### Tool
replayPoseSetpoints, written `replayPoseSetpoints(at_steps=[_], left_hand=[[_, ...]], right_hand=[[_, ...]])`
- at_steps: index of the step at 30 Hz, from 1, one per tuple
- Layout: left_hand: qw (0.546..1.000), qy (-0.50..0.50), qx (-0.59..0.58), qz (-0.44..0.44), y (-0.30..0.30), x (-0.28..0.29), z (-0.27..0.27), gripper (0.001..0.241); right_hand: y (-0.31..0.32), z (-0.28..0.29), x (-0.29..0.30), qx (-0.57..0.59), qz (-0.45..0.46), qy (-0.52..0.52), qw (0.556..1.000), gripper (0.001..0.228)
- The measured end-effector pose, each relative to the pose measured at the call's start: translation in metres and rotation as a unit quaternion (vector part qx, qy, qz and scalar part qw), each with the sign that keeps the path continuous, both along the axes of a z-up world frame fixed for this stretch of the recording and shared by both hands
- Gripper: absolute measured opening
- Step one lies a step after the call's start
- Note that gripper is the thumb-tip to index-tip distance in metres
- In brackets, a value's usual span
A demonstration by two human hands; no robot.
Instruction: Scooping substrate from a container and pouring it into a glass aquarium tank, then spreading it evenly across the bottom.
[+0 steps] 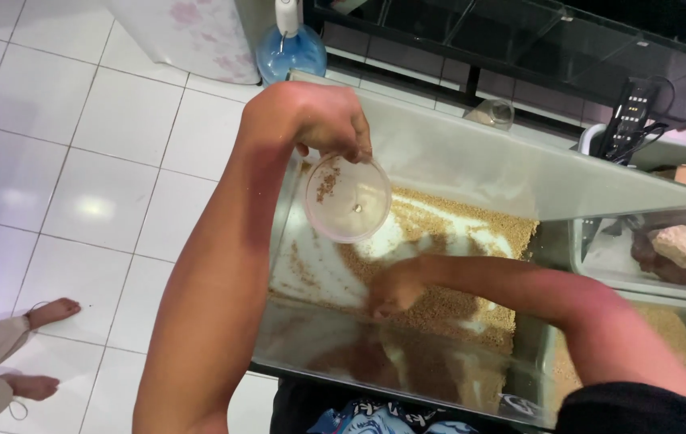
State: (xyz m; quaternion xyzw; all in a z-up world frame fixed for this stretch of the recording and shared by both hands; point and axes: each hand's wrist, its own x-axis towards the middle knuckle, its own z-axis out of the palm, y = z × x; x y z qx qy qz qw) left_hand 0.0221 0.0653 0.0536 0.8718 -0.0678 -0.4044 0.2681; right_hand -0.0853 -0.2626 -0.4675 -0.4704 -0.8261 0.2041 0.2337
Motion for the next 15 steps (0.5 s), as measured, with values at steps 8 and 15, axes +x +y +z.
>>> replayPoseSetpoints(at_steps=[8, 15], left_hand=[[0.997, 0.007, 0.062, -0.04, -0.004, 0.004, -0.005, 0.037], [0.995, 0.014, 0.095, -0.011, -0.002, 0.001, -0.003, 0.044]], right_hand=[[0.115, 0.224, 0.073, -0.195, -0.33, 0.269, 0.884, 0.061], [0.029, 0.125, 0.026, 0.011, 0.027, 0.146, 0.989, 0.018]])
